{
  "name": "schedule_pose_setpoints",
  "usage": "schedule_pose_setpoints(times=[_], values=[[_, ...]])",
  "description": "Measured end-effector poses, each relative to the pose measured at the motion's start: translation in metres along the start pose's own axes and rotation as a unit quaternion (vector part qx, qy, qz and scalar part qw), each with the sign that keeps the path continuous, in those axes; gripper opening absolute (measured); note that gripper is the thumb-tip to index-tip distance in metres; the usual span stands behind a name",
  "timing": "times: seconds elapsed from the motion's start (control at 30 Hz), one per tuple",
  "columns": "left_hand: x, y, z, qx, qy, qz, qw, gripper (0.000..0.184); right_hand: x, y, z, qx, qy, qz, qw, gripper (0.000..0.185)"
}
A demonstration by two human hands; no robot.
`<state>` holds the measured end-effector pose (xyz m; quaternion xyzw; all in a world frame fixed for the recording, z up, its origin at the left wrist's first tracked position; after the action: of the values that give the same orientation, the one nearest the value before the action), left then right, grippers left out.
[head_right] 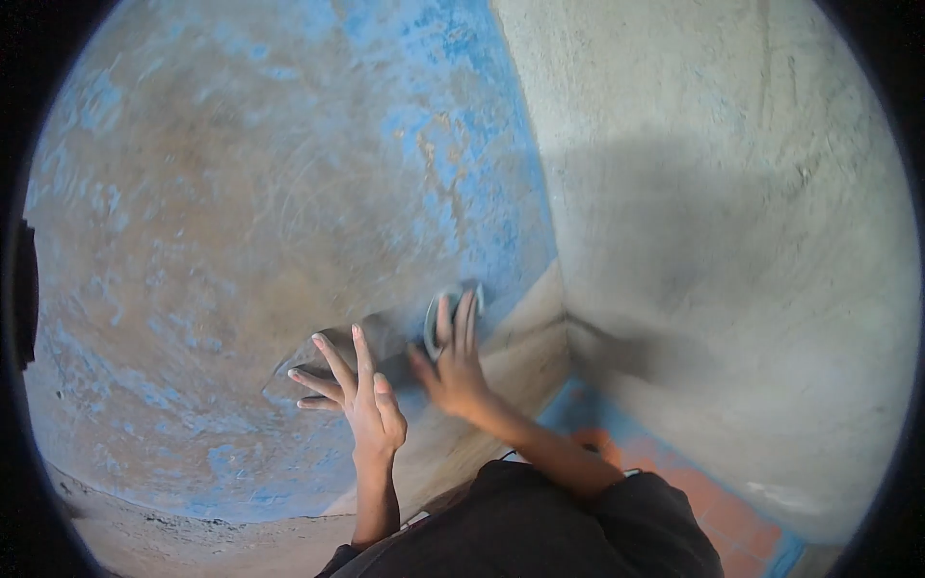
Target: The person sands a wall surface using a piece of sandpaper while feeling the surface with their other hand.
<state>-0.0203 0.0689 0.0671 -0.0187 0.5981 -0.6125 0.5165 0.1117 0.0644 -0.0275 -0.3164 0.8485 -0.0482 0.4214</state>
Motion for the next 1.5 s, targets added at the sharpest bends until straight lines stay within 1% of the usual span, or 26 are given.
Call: schedule_pose_setpoints(times=[0.07,0.1,0.13,0.2,0.3,0.4,0.43,0.5,0.53,0.57,0.63,0.67,0.73,0.77,0.8,0.87,0.97,1.07,1.1,1.23,1.3,1.37,1.47,1.5], values=[[-0.01,0.012,0.01,-0.01,-0.035,-0.002,0.999,0.06,0.0,-0.009,0.006,0.004,-0.017,-0.023,1.0,0.086],[-0.014,0.018,0.014,-0.03,-0.034,0.004,0.999,0.058,-0.003,-0.015,0.008,0.004,-0.027,-0.034,0.999,0.085],[-0.016,0.024,0.015,-0.05,-0.033,0.01,0.998,0.056,-0.023,-0.029,0.013,0.006,-0.038,-0.012,0.999,0.085],[-0.021,0.035,0.019,-0.081,-0.035,0.03,0.996,0.053,-0.091,-0.065,0.024,0.013,-0.065,0.034,0.997,0.084],[-0.021,0.046,0.017,-0.123,-0.042,0.069,0.989,0.05,-0.139,-0.091,0.017,0.04,-0.09,0.051,0.994,0.084],[-0.022,0.057,0.016,-0.158,-0.046,0.102,0.981,0.051,-0.1,-0.07,0.03,0.066,-0.104,0.017,0.992,0.08],[-0.022,0.061,0.016,-0.164,-0.049,0.109,0.979,0.051,-0.075,-0.059,0.037,0.047,-0.109,0.027,0.993,0.077],[-0.021,0.065,0.013,-0.179,-0.048,0.12,0.975,0.05,-0.058,-0.057,0.039,0.081,-0.109,-0.022,0.991,0.076],[-0.021,0.066,0.012,-0.184,-0.049,0.122,0.974,0.05,-0.061,-0.057,0.038,0.098,-0.107,-0.045,0.988,0.076],[-0.02,0.066,0.011,-0.189,-0.049,0.123,0.973,0.05,-0.073,-0.063,0.041,0.093,-0.12,-0.013,0.988,0.077],[-0.02,0.066,0.009,-0.2,-0.048,0.124,0.971,0.05,-0.145,-0.101,0.024,0.105,-0.15,0.04,0.982,0.078],[-0.02,0.067,0.009,-0.205,-0.049,0.125,0.969,0.05,-0.166,-0.113,0.018,0.114,-0.166,0.065,0.977,0.078],[-0.018,0.068,0.009,-0.211,-0.053,0.124,0.968,0.05,-0.176,-0.116,0.012,0.074,-0.176,0.062,0.98,0.079],[-0.017,0.068,0.009,-0.212,-0.053,0.124,0.968,0.05,-0.18,-0.115,0.011,0.054,-0.18,0.064,0.98,0.079],[-0.018,0.068,0.008,-0.212,-0.053,0.126,0.968,0.05,-0.164,-0.112,0.015,0.08,-0.158,0.025,0.984,0.079],[-0.017,0.071,0.007,-0.206,-0.057,0.131,0.968,0.051,-0.121,-0.091,0.026,0.057,-0.133,0.0,0.989,0.077],[-0.016,0.072,0.008,-0.209,-0.052,0.132,0.967,0.051,-0.13,-0.097,0.029,0.103,-0.173,0.007,0.979,0.076],[-0.018,0.071,0.007,-0.217,-0.048,0.133,0.966,0.05,-0.188,-0.128,0.002,0.092,-0.214,0.03,0.972,0.076],[-0.017,0.07,0.007,-0.218,-0.047,0.131,0.966,0.05,-0.188,-0.126,0.0,0.063,-0.204,0.033,0.976,0.076],[-0.015,0.074,0.007,-0.227,-0.047,0.14,0.963,0.05,-0.134,-0.108,0.016,0.078,-0.146,-0.039,0.985,0.077],[-0.016,0.073,0.006,-0.233,-0.046,0.14,0.961,0.05,-0.135,-0.109,0.024,0.113,-0.17,-0.037,0.978,0.077],[-0.015,0.072,0.005,-0.232,-0.041,0.143,0.961,0.05,-0.151,-0.121,0.013,0.136,-0.187,-0.032,0.972,0.076],[-0.017,0.073,0.006,-0.227,-0.04,0.147,0.962,0.051,-0.186,-0.134,-0.004,0.117,-0.216,-0.01,0.969,0.075],[-0.017,0.073,0.006,-0.226,-0.04,0.147,0.962,0.051,-0.182,-0.134,-0.005,0.107,-0.204,-0.012,0.973,0.075]])
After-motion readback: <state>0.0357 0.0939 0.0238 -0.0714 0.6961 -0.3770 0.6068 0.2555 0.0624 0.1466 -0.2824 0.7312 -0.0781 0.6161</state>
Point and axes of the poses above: each hand's wrist, its own x-axis away from the middle knuckle, its own y-axis out of the palm, z = x × y, the point moved 4 cm from there along -x, towards the middle knuckle, and after that the axes turned 6 degrees about x, right-handed, at the moved point
